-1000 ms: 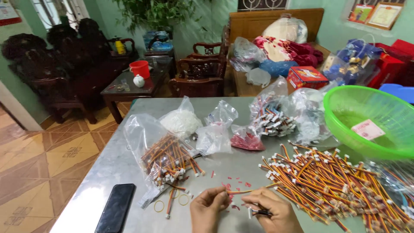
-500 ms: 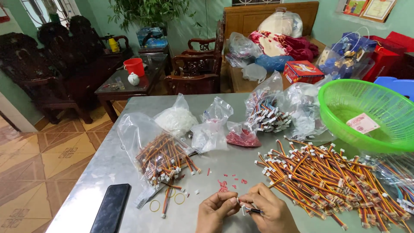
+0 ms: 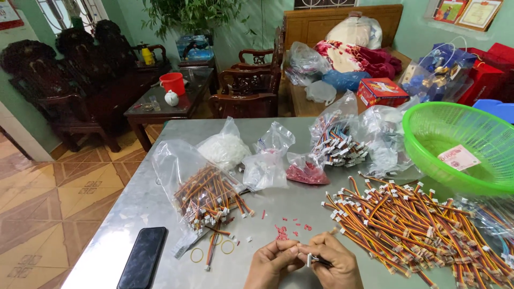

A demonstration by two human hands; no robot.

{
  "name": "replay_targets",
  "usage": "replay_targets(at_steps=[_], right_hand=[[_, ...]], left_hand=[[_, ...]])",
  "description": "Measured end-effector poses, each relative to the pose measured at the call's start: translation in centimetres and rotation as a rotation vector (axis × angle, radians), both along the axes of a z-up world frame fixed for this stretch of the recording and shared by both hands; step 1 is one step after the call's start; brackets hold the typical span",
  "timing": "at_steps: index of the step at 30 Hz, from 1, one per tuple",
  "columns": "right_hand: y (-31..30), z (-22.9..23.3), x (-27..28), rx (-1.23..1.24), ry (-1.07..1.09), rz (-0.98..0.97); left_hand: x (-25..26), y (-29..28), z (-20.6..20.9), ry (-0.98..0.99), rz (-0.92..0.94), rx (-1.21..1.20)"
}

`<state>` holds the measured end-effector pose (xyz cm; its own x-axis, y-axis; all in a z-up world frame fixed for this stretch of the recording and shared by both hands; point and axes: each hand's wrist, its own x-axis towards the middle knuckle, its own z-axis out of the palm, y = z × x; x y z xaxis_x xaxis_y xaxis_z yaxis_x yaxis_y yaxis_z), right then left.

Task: Assembling electronic wire harnesses by attaching small red plastic sleeves to the connectors.

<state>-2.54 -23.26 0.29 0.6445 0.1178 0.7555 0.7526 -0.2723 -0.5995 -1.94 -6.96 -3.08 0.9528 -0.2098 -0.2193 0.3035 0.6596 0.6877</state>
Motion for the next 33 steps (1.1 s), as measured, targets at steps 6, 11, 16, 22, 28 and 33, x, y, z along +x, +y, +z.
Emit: replay_targets(at_steps=[6, 11, 16, 22, 28, 33], right_hand=[[-2.7, 0.9, 0.3, -0.321, 0.438, -0.069], [-3.5, -2.6, 2.0, -0.663, 0.337, -0.222], [-2.6, -4.2, 2.1, -0.691, 0.383, -0.287], [-2.1, -3.8, 1.6, -0.577, 0.337, -0.304], [-5.6, -0.3, 3.0, -0.822, 0.182, -0.285], [-9.0, 3.6, 6.1, -1.046, 0.419, -0.566]], left_hand=[[0.6, -0.5, -1.1, 0.01, 0.193, 0.135], [0.1, -0.8, -0.8, -0.05, 0.159, 0.243], [0.3, -1.8, -2.7, -0.123, 0.218, 0.23], [0.1, -1.5, -2.2, -0.152, 0.203, 0.284], [0.1, 0.3, 2.0, -0.212, 0.181, 0.218], [0.6, 5.2, 6.8, -0.522, 0.314, 1.787]])
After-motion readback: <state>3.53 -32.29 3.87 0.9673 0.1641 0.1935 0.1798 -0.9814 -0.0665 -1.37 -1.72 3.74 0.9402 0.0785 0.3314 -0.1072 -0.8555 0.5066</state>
